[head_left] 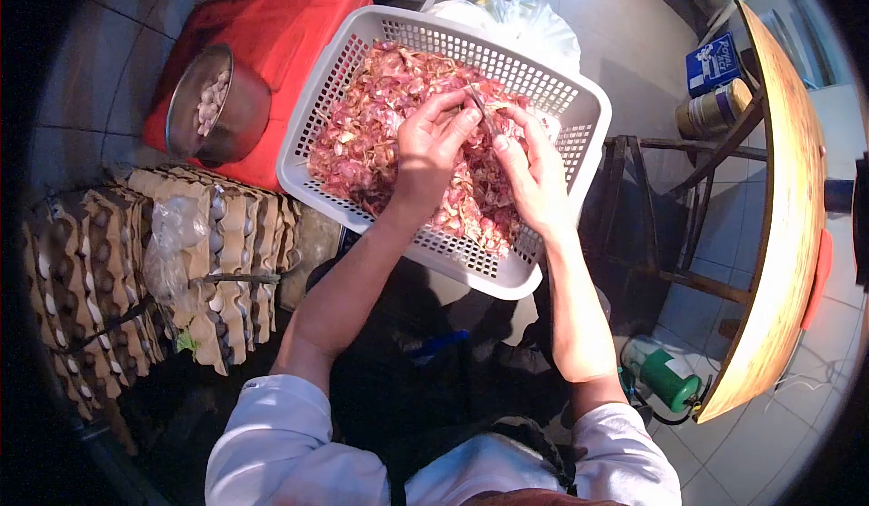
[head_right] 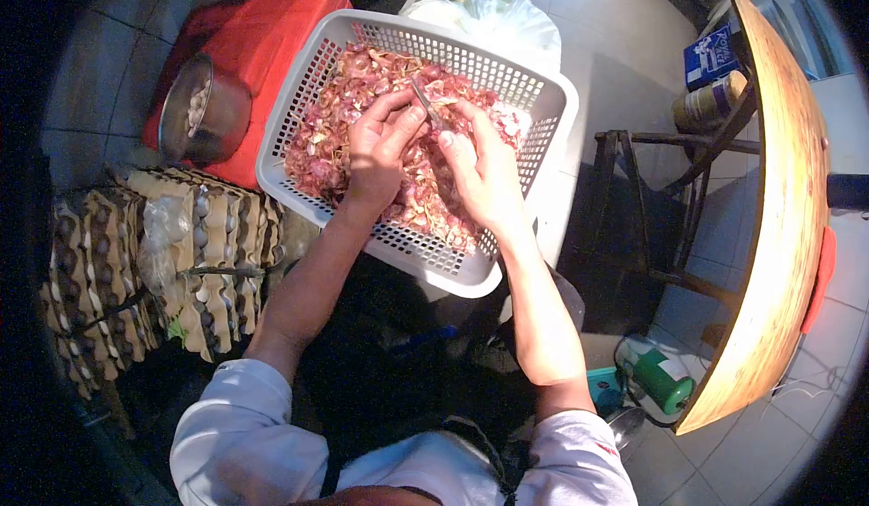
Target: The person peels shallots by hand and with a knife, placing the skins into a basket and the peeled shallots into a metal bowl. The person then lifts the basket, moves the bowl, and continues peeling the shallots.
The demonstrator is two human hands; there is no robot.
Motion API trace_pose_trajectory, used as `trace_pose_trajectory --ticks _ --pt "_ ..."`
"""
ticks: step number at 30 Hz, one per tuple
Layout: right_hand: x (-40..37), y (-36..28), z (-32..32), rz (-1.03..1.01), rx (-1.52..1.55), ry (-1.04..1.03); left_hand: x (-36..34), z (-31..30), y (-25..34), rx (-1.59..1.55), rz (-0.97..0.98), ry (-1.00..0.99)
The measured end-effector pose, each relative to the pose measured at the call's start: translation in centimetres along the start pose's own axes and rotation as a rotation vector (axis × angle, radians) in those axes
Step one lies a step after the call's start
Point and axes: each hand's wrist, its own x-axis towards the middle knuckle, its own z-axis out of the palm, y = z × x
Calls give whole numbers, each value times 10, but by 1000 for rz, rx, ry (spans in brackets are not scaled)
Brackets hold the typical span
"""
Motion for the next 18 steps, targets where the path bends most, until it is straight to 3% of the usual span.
trace_pose_trajectory --ticks 6,15,18 --pt "1 -13 -4 36 -24 2 -7 2 -7 68 -3 -63" --pt "8 17 -4 -151 35 87 -12 11 -9 135 51 -96" --pt "5 6 -15 288 523 -72 -7 5 -8 -29 -36 -153"
